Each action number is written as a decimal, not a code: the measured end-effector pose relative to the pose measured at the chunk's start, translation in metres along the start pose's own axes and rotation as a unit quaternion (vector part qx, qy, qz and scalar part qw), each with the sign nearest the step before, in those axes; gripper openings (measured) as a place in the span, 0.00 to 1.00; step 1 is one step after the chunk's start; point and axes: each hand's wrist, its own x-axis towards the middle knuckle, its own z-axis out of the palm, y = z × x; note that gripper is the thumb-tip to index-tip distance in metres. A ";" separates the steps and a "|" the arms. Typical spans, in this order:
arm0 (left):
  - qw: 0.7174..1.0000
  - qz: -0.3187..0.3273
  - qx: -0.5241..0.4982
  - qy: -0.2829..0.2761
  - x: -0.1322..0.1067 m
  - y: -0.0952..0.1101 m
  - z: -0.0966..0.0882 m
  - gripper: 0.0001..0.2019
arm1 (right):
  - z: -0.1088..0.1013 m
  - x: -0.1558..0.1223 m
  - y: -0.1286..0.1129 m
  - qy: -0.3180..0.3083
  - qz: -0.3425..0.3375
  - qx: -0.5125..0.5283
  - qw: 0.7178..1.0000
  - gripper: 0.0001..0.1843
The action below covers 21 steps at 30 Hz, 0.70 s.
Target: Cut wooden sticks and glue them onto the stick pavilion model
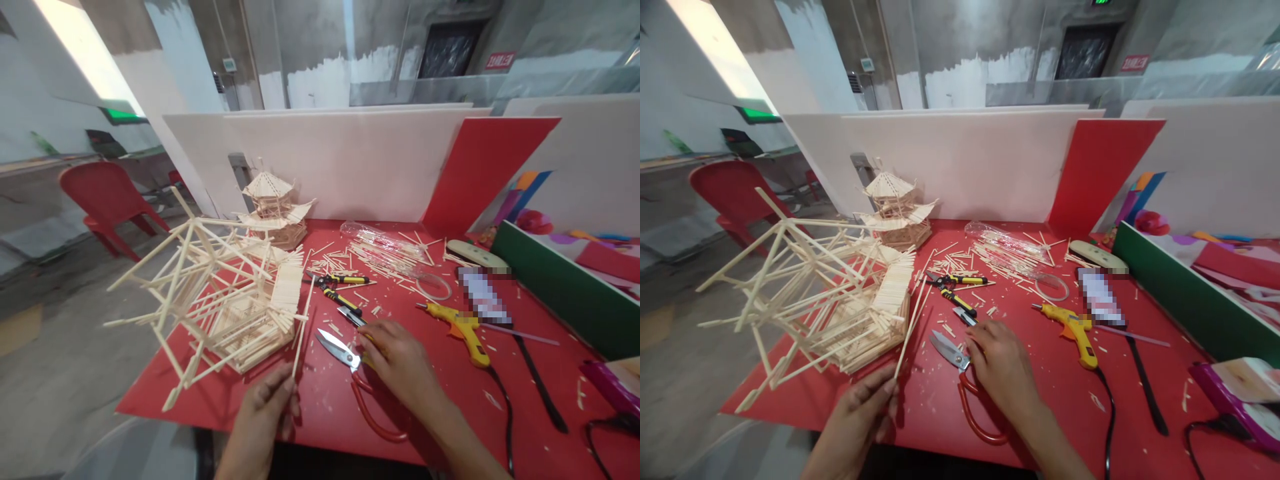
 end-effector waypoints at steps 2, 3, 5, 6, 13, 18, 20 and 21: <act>0.997 -0.038 -0.043 -0.051 -0.005 -0.004 0.009 0.24 | 0.000 0.001 -0.006 -0.005 0.002 0.005 1.000 0.14; 0.996 -0.042 -0.056 -0.063 -0.006 -0.006 0.013 0.23 | -0.001 0.001 -0.008 -0.008 0.005 0.005 1.000 0.14; 0.994 -0.040 -0.064 -0.075 -0.007 -0.010 0.020 0.22 | -0.002 -0.001 -0.009 -0.014 0.011 0.004 1.000 0.15; 0.994 -0.036 -0.062 -0.078 -0.006 -0.012 0.022 0.21 | -0.004 -0.003 -0.009 -0.019 0.015 0.002 1.000 0.15; 0.995 -0.011 -0.053 -0.082 -0.001 -0.016 0.032 0.19 | -0.008 -0.036 -0.004 -0.118 0.034 -0.049 0.991 0.14; 0.995 0.011 -0.049 -0.087 0.000 -0.020 0.035 0.19 | 0.011 -0.054 -0.007 -0.103 -0.011 -0.090 0.991 0.31; 0.994 0.011 -0.039 -0.097 -0.001 -0.022 0.034 0.21 | 0.020 -0.055 -0.006 -0.097 0.003 -0.108 0.989 0.36; 0.994 0.012 -0.035 -0.105 -0.002 -0.024 0.034 0.22 | 0.024 -0.055 -0.005 -0.096 0.016 -0.116 0.988 0.38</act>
